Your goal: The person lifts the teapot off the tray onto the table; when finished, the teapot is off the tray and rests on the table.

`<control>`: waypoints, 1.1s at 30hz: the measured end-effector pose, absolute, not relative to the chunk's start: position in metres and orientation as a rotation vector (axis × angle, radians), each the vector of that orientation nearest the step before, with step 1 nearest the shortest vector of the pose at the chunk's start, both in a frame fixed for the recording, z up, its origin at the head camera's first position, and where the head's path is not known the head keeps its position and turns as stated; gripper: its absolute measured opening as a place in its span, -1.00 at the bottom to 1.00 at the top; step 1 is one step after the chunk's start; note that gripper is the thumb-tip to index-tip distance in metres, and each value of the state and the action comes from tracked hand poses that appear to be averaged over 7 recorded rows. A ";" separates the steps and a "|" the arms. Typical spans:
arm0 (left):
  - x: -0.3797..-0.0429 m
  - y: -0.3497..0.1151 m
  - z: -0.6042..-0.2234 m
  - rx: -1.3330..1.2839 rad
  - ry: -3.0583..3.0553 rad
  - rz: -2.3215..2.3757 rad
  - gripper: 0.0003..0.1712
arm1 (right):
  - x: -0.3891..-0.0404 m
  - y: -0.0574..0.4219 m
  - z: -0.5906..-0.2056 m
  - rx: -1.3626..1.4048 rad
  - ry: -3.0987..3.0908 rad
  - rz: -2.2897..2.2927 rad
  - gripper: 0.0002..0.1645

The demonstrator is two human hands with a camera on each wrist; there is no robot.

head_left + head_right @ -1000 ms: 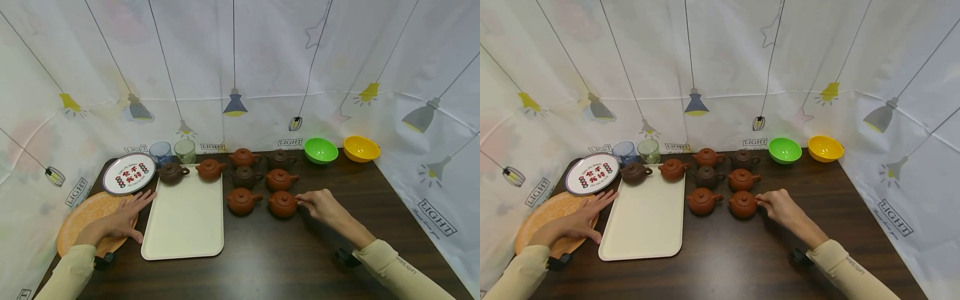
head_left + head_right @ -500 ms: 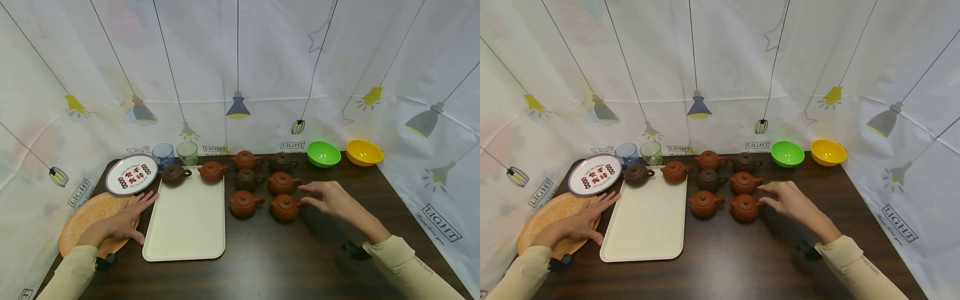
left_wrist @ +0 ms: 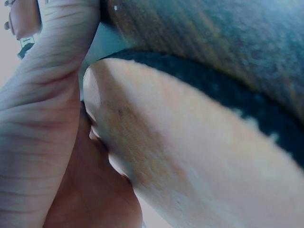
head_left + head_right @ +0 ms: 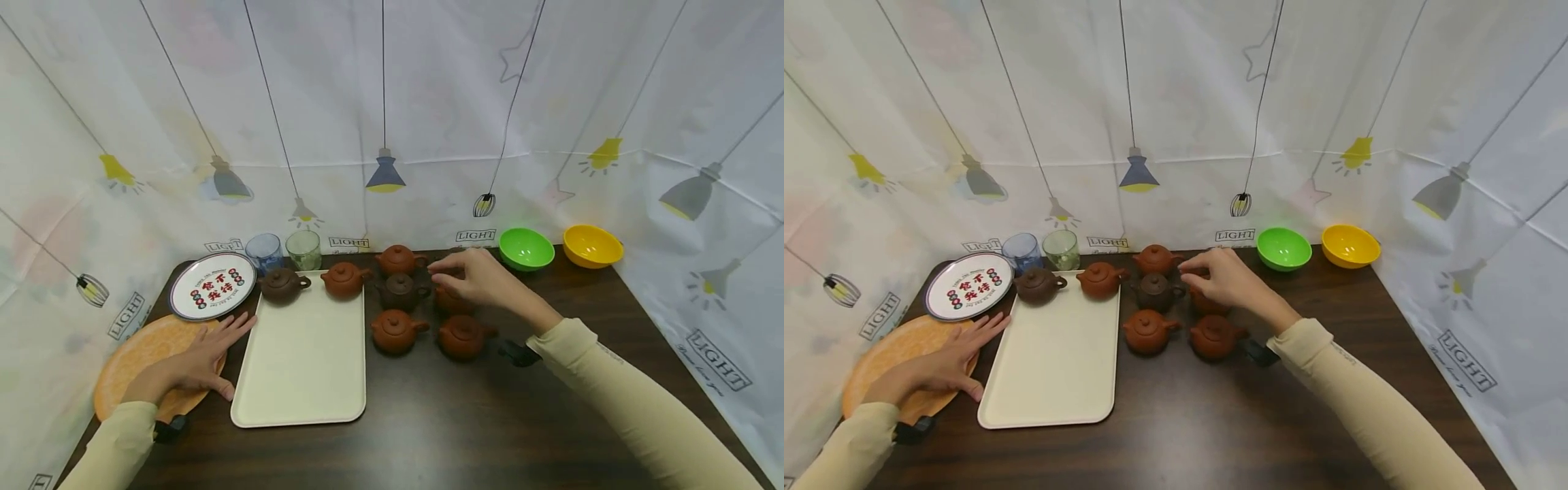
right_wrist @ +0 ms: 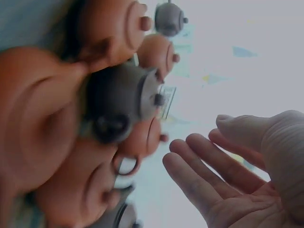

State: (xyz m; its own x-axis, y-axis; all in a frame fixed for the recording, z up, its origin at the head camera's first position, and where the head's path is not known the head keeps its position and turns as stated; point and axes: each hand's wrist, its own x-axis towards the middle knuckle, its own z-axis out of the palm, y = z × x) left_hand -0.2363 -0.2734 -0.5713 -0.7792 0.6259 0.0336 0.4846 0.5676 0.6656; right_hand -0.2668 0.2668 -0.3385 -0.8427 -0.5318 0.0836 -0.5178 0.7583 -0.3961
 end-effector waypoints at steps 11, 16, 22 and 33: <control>-0.236 -0.275 -0.576 0.972 2.600 1.063 0.61 | -0.324 0.170 -0.348 -0.892 2.759 -0.424 -0.63; -0.236 -0.273 -0.576 0.994 2.592 1.064 0.59 | -0.339 0.150 -0.367 -0.886 2.748 -0.287 -0.62; -0.237 -0.274 -0.572 0.986 2.593 1.054 0.59 | -0.350 0.135 -0.385 -0.928 2.708 -0.154 -0.76; -0.225 -0.265 -0.543 0.906 2.566 1.003 0.57 | -0.361 0.123 -0.400 -0.863 2.726 -0.091 -0.44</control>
State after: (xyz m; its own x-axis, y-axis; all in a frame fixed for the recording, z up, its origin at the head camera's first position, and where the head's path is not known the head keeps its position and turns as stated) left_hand -0.2250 -0.2647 -0.5431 -0.7788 0.6273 0.0018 0.4622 0.5720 0.6777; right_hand -0.3609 0.1231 -0.3999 -0.7824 -0.5725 -0.2451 -0.5549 0.8195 -0.1431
